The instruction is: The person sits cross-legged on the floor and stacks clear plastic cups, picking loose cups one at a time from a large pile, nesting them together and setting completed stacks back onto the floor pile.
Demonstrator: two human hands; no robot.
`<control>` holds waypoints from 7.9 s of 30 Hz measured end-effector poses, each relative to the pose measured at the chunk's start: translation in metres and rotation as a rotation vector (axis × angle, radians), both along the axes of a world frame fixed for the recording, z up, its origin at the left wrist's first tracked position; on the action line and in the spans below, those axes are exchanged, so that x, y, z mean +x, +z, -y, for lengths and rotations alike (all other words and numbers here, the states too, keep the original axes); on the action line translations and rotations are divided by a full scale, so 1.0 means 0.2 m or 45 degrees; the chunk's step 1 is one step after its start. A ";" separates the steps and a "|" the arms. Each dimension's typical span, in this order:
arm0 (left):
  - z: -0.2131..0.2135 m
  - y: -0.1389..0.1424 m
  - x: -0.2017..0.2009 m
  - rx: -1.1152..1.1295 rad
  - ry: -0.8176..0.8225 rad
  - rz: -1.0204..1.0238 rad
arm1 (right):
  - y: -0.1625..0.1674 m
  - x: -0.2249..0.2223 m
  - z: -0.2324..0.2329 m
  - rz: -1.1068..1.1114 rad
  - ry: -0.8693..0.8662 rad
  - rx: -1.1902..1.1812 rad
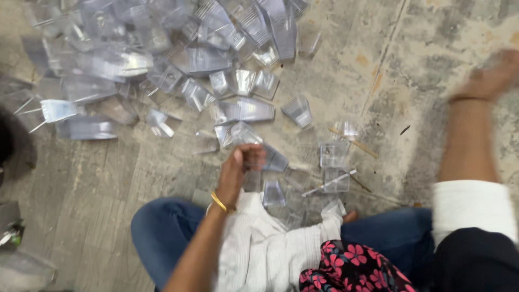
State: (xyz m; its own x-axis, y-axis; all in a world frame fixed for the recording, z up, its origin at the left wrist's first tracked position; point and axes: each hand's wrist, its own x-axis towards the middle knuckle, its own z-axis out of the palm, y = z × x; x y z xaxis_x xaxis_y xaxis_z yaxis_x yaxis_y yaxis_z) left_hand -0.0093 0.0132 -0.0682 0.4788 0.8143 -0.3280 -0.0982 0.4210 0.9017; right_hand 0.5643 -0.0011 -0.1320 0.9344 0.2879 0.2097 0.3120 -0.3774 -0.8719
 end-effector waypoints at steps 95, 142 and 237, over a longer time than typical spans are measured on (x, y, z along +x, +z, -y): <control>-0.05 -0.02 0.07 0.246 -0.206 0.274 | 0.18 -1.85 0.39 0.676 1.550 -0.283; -0.04 -0.02 0.07 -0.163 -0.099 0.317 | 0.17 -1.89 0.40 0.415 0.918 -0.505; -0.01 -0.03 0.11 0.409 -0.245 -0.360 | 0.20 -0.98 0.26 -0.152 0.802 -0.197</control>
